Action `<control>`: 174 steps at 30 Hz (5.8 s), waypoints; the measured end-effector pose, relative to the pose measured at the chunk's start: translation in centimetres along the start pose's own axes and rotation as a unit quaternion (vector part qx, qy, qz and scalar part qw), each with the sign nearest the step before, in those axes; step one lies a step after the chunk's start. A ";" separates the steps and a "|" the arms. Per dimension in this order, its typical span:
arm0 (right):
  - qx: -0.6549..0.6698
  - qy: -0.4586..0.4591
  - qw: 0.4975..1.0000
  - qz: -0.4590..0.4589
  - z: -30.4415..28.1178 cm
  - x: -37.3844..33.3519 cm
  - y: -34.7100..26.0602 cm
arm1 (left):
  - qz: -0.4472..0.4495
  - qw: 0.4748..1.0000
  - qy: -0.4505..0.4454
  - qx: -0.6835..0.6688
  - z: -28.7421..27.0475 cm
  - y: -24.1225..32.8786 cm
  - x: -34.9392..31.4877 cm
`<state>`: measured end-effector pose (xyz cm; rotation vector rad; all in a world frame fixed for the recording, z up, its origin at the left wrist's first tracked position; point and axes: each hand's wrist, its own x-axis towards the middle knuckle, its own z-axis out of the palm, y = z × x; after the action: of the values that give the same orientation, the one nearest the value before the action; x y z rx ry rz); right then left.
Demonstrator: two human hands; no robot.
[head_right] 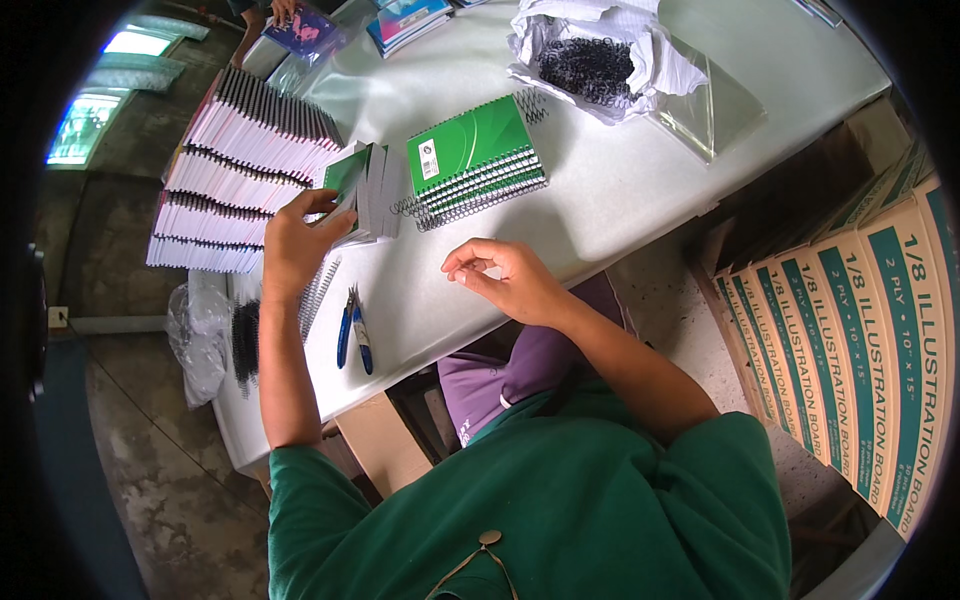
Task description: The person assembles notebooks by threading a spiral coil into the punched holes of small green notebooks, occasionally using pliers to trim or secure the coil ends, and then stacks the finished notebooks together.
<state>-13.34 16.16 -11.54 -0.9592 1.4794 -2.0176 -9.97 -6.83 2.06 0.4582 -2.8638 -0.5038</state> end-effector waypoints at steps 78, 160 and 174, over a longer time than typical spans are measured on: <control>-0.077 -0.070 0.995 -0.010 0.0 2.1 -0.1 | -0.205 0.831 -0.224 -0.466 3.8 -4.5 -8.6; -0.175 -0.085 0.973 -0.127 5.3 -1.3 1.6 | 0.378 0.913 0.111 0.102 15.1 -3.4 -17.9; -0.150 -0.075 0.985 -0.049 4.1 -0.6 2.2 | 0.296 0.949 0.042 0.101 6.5 2.2 -12.4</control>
<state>-9.93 13.27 -13.04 -1.2980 1.7113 -1.7718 -0.56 1.24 -4.81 -0.3482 -2.7794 -0.0812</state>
